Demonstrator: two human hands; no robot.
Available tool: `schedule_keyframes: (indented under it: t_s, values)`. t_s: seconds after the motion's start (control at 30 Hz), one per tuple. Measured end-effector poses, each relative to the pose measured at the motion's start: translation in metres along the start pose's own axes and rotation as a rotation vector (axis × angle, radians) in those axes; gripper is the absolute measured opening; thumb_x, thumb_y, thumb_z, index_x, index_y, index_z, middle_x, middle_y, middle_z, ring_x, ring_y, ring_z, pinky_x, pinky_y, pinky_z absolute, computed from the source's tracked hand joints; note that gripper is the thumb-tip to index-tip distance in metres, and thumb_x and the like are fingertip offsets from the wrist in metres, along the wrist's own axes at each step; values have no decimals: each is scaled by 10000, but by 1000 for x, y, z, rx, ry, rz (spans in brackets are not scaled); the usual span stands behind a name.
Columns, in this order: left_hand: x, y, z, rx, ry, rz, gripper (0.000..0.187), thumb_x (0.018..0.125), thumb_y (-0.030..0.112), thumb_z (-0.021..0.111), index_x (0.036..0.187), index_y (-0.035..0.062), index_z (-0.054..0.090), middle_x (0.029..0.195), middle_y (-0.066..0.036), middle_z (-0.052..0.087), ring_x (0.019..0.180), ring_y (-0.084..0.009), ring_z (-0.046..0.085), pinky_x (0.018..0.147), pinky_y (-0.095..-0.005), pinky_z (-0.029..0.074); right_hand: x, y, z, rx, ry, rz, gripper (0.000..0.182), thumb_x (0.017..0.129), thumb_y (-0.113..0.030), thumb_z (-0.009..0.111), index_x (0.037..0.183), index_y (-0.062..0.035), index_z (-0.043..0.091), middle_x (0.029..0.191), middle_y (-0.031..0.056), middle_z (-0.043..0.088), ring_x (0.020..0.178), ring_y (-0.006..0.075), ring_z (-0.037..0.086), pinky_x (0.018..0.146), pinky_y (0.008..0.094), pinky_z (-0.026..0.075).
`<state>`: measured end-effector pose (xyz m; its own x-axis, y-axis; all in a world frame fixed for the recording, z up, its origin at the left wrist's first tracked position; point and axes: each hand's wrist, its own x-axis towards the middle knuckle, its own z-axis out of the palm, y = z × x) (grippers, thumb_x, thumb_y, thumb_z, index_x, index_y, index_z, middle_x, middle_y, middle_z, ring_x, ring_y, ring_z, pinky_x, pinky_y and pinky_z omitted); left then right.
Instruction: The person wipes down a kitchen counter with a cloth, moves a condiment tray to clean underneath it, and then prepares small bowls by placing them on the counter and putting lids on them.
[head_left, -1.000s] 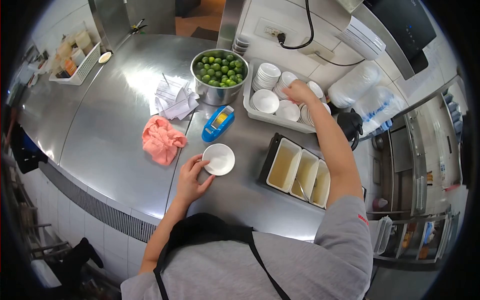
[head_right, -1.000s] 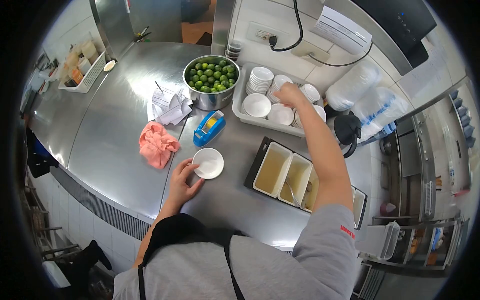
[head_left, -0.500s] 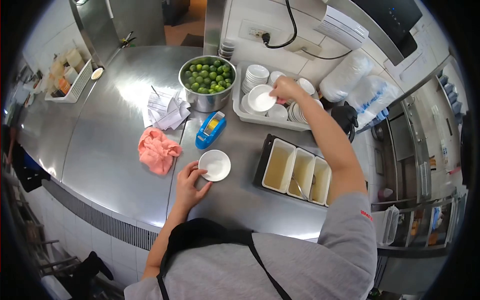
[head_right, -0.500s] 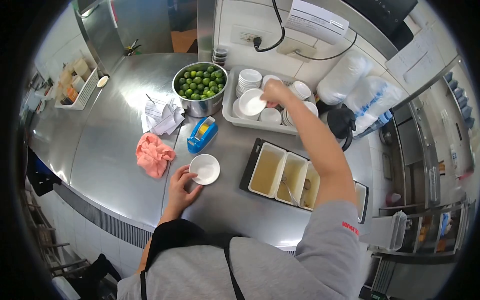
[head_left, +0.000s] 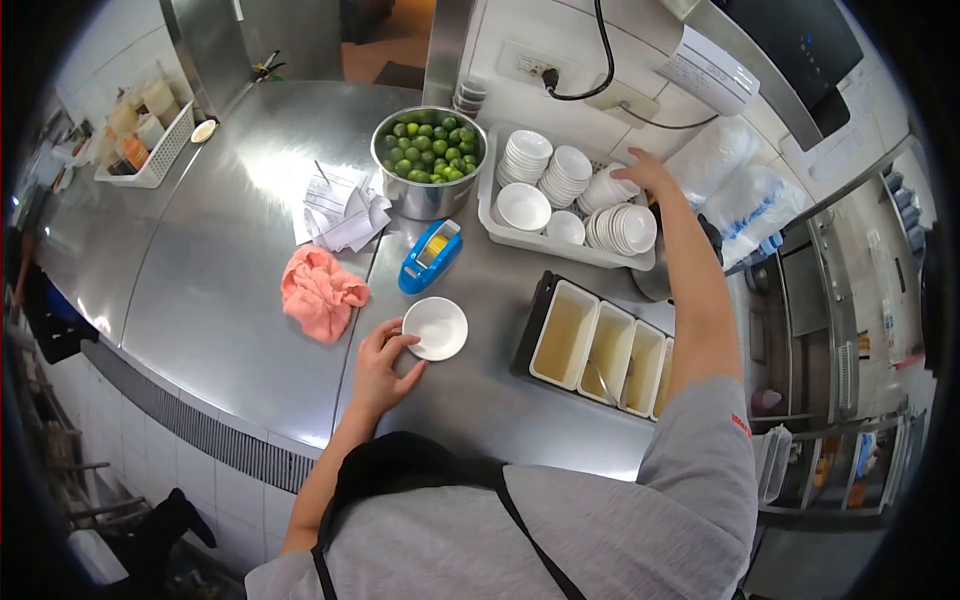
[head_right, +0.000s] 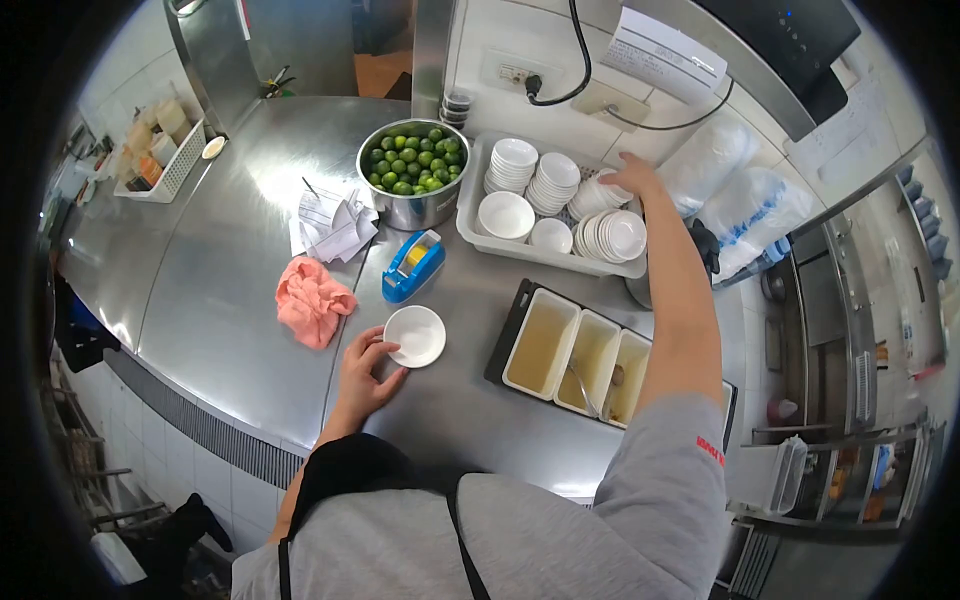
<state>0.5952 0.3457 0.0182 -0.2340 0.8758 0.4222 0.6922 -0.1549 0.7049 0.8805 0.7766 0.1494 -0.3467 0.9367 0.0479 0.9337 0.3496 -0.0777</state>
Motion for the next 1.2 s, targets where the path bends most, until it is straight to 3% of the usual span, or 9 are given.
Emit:
schedule_keyframes:
  t_s: [0.1, 0.27, 0.43, 0.57, 0.67, 0.73, 0.83, 1.03, 1.2]
  values:
    - [-2, -2, 1, -32, -10, -30, 327, 598, 154, 715, 896, 96, 592, 1095, -107, 512, 904, -240, 543, 804, -353, 389, 9, 11, 39, 407, -180, 102, 906, 579, -331, 733, 1279, 62, 314, 1333, 229, 317, 1245, 315, 306, 1023, 326, 252]
    - [-2, -4, 3, -36, -8, -23, 320, 596, 145, 714, 886, 89, 593, 1093, -108, 512, 893, -237, 548, 800, -349, 388, 6, -17, 28, 133, -349, 19, 886, 542, -298, 751, 1277, -3, 354, 1311, 212, 361, 1222, 304, 345, 990, 336, 298]
    - [0, -5, 1, -54, -18, -20, 322, 595, 145, 716, 886, 87, 591, 1093, -108, 512, 886, -232, 552, 799, -345, 387, 2, -41, 5, 214, -307, -41, 481, 529, -294, 756, 922, -83, 579, 1069, 161, 526, 960, 250, 511, 833, 310, 399]
    - [0, -1, -1, -26, -16, -26, 324, 599, 152, 715, 893, 95, 592, 1099, -103, 512, 899, -229, 549, 809, -352, 378, 33, -18, 17, 85, -406, -13, 419, 517, -324, 764, 787, -63, 580, 1016, 147, 525, 888, 245, 504, 790, 322, 403]
    - [-1, -2, -2, 9, -9, -25, 322, 607, 160, 712, 900, 101, 593, 1102, -99, 511, 909, -225, 545, 811, -355, 375, 33, -16, 19, 103, -366, 20, 566, 505, -365, 763, 941, -57, 575, 1106, 159, 503, 1009, 263, 484, 856, 336, 388]
    - [-1, -3, -1, 9, 3, -27, 321, 613, 166, 710, 905, 105, 594, 1104, -97, 511, 915, -222, 542, 812, -355, 374, 26, -15, 24, 79, -38, 66, 779, 485, -355, 769, 1142, -51, 481, 1178, 183, 471, 1097, 286, 455, 915, 351, 367]
    - [-3, -2, -2, -5, -2, -58, 322, 619, 178, 708, 912, 110, 592, 1107, -93, 510, 913, -214, 540, 808, -352, 375, 27, -1, 50, 92, -140, 10, 981, 477, -347, 765, 1275, 2, 312, 1229, 235, 423, 1176, 321, 392, 971, 370, 330]
    - [-3, -4, -2, -41, -31, -43, 332, 614, 195, 711, 913, 115, 590, 1110, -87, 509, 894, -202, 541, 799, -347, 377, 13, -17, 19, 181, -442, 28, 1070, 448, -324, 783, 1314, -27, 230, 1258, 274, 354, 1187, 364, 356, 987, 393, 316]
    - [-3, -6, 0, -29, -28, -49, 335, 610, 196, 712, 913, 117, 592, 1105, -86, 510, 893, -203, 541, 797, -348, 377, -3, -35, 26, 24, -336, 10, 1032, 434, -291, 790, 1289, -85, 249, 1238, 278, 345, 1154, 407, 367, 954, 392, 356]
